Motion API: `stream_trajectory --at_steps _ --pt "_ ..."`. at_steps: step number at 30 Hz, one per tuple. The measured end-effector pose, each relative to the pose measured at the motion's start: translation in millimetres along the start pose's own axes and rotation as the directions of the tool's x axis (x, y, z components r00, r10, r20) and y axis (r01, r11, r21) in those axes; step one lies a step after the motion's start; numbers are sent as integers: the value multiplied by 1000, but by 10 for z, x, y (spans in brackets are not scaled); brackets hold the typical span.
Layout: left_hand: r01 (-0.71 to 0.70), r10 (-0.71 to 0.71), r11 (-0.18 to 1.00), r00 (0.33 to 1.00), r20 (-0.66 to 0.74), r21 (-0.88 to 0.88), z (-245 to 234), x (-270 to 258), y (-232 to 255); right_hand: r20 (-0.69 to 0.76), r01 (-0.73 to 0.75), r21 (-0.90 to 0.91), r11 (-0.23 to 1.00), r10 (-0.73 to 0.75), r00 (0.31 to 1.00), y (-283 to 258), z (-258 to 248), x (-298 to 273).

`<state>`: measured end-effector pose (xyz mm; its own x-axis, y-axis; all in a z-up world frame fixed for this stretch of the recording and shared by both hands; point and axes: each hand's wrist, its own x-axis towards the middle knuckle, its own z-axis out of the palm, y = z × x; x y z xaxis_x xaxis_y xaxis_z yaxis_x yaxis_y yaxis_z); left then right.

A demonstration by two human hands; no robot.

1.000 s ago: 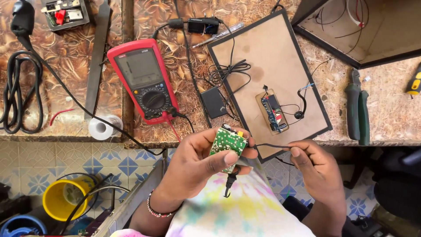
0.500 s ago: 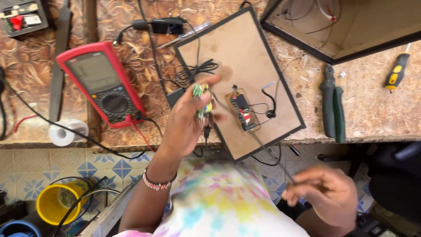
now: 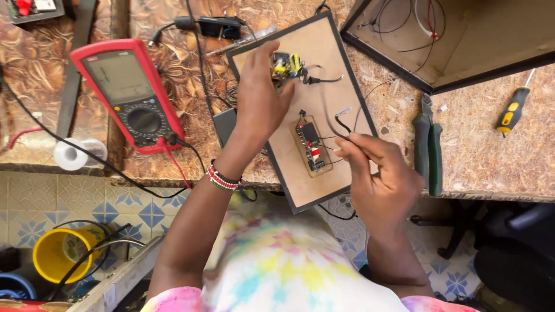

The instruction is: The person holds a small green circuit board and uses a soldering iron to apply solder to its components. They then use pliers to cut a wire and continue soldering the wire ends with the iron and solder wire.

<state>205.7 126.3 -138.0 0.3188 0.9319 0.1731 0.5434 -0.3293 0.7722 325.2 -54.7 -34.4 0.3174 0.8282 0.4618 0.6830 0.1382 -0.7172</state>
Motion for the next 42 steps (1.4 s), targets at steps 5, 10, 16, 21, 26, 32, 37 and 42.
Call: stream_trajectory --at_steps 5,10,16,21,26,32,37,42 --pt "-110 115 991 990 -75 70 -490 -511 381 36 91 -127 988 -87 996 -25 148 -77" --pt "-351 380 884 924 37 -310 -899 -974 582 90 -60 -197 978 79 993 -58 212 -309" --pt "-241 241 882 969 -52 -406 -853 -1064 496 -46 -49 229 972 61 997 -150 390 -209" --pt "-154 170 818 985 -24 -554 -1024 -1065 534 -42 -23 347 937 40 998 -147 502 -173" --pt "-19 102 722 992 80 -692 -1143 -1033 515 33 32 254 967 -41 999 -262 495 -84" --pt "204 26 575 963 267 -792 -1233 -999 466 85 35 229 973 -55 995 -262 540 -63" --pt "236 29 605 948 317 -760 -1291 -967 475 98 20 265 964 -48 994 -325 520 -7" --pt "161 42 652 968 248 -741 -1261 -968 494 128 28 246 969 -61 990 -327 488 26"
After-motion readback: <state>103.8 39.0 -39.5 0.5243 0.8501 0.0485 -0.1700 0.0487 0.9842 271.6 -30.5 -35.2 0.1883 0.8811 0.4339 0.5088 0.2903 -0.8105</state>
